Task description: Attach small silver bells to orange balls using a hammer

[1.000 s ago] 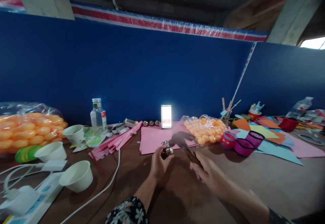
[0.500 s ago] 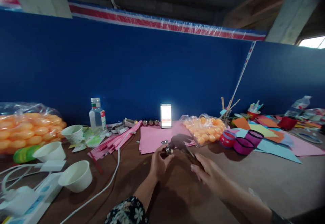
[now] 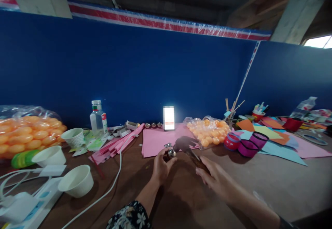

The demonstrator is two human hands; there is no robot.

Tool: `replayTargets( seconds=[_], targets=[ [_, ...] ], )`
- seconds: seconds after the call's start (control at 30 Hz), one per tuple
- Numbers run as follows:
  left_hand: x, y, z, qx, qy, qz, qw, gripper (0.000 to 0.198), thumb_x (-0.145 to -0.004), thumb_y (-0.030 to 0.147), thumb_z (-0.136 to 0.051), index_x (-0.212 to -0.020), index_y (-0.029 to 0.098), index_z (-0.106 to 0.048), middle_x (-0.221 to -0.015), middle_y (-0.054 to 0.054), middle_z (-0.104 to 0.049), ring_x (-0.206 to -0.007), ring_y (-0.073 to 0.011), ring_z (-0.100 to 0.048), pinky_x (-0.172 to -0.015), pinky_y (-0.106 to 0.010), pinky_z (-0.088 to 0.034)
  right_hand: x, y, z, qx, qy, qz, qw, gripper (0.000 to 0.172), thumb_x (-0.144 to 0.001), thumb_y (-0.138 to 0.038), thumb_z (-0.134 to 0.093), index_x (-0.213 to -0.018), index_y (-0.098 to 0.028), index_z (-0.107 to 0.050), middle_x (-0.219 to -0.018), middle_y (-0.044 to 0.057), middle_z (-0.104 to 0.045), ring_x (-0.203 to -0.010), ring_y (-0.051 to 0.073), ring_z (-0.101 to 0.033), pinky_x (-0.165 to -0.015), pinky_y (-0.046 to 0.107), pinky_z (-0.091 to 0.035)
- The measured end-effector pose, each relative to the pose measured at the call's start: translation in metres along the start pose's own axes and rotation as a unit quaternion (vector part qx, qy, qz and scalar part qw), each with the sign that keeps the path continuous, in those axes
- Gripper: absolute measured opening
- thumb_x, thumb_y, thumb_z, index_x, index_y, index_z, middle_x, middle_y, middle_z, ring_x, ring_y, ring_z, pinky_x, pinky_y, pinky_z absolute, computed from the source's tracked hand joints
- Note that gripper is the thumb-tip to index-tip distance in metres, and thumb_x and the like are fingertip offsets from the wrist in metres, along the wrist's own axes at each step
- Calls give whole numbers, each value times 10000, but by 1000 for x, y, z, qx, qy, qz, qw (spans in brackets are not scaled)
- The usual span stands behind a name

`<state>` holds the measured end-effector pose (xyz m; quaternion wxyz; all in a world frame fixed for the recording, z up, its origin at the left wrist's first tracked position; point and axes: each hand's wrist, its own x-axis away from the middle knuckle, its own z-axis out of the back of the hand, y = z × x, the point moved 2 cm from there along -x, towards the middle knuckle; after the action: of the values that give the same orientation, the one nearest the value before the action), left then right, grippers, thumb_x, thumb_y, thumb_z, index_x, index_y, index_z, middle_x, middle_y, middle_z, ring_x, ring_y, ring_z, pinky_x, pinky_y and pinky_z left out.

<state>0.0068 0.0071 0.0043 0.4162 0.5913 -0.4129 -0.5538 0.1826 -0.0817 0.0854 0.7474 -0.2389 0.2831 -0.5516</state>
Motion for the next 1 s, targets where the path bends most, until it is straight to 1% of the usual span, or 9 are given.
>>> replayTargets(
  seconds=[0.07,0.17,0.23,0.37,0.47,0.57,0.7,0.93,1.0],
  targets=[
    [1,1,0,12,-14,7,1000,345,-599,223,-690,-929,151,-623,-762,-36,-640,-665,-145,-576,-633,-255,-457,-1,-1,0,-7,-2,-10,1000,169,-863,-291,-360,-908,-186,-484,-708,7,-574,-626,146,-547,-575,247,-395],
    [2,0,-2,34,-31,57,997,347,-617,253,-681,-938,142,-610,-617,6,-584,-537,-110,-522,-523,-221,-425,-3,-2,0,-3,-3,-16,1000,141,-845,-286,-392,-859,-188,-492,-655,-9,-547,-593,137,-528,-560,240,-391],
    [2,1,-4,48,-42,71,995,323,-627,269,-675,-913,134,-609,-586,16,-558,-515,-99,-503,-507,-212,-413,-4,-4,0,-14,-8,-16,1000,133,-840,-286,-402,-845,-187,-492,-642,-17,-537,-580,128,-521,-555,232,-392],
    [2,7,-4,62,-54,38,996,227,-659,291,-653,-806,122,-618,-607,5,-554,-546,-93,-498,-533,-204,-408,-3,-6,-1,-53,-23,-20,998,157,-862,-283,-356,-870,-180,-474,-643,-23,-525,-550,112,-512,-509,210,-374],
    [2,7,-3,50,-57,31,997,208,-666,270,-647,-815,127,-622,-587,16,-543,-533,-87,-482,-531,-202,-406,-3,-7,-1,-36,-19,-19,999,143,-847,-271,-387,-898,-184,-488,-657,-21,-534,-560,113,-507,-522,211,-375],
    [1,5,-3,47,-55,26,997,280,-649,245,-658,-903,134,-617,-664,-4,-587,-575,-103,-512,-564,-222,-431,-3,-9,1,-32,-23,-20,999,149,-840,-270,-403,-907,-182,-503,-620,-29,-520,-557,116,-504,-523,210,-376],
    [0,4,-2,51,-28,19,998,382,-606,218,-683,-973,149,-603,-819,-41,-635,-700,-140,-571,-671,-261,-459,-2,-14,8,-56,-19,-21,998,161,-855,-292,-379,-846,-175,-489,-612,-30,-500,-541,110,-500,-497,202,-365],
    [1,-6,-3,79,-16,14,997,438,-566,159,-701,-988,163,-585,-823,-37,-630,-731,-143,-584,-711,-269,-458,-2,-11,3,-17,-15,-12,1000,163,-835,-282,-417,-927,-192,-517,-606,-25,-521,-540,127,-500,-542,226,-384],
    [0,-7,-3,82,-14,10,996,449,-562,149,-703,-993,165,-578,-842,-40,-629,-736,-142,-586,-713,-270,-463,-2,-9,2,-24,-22,-16,999,170,-828,-284,-425,-933,-192,-522,-600,-27,-523,-529,125,-498,-524,221,-381]
  ],
)
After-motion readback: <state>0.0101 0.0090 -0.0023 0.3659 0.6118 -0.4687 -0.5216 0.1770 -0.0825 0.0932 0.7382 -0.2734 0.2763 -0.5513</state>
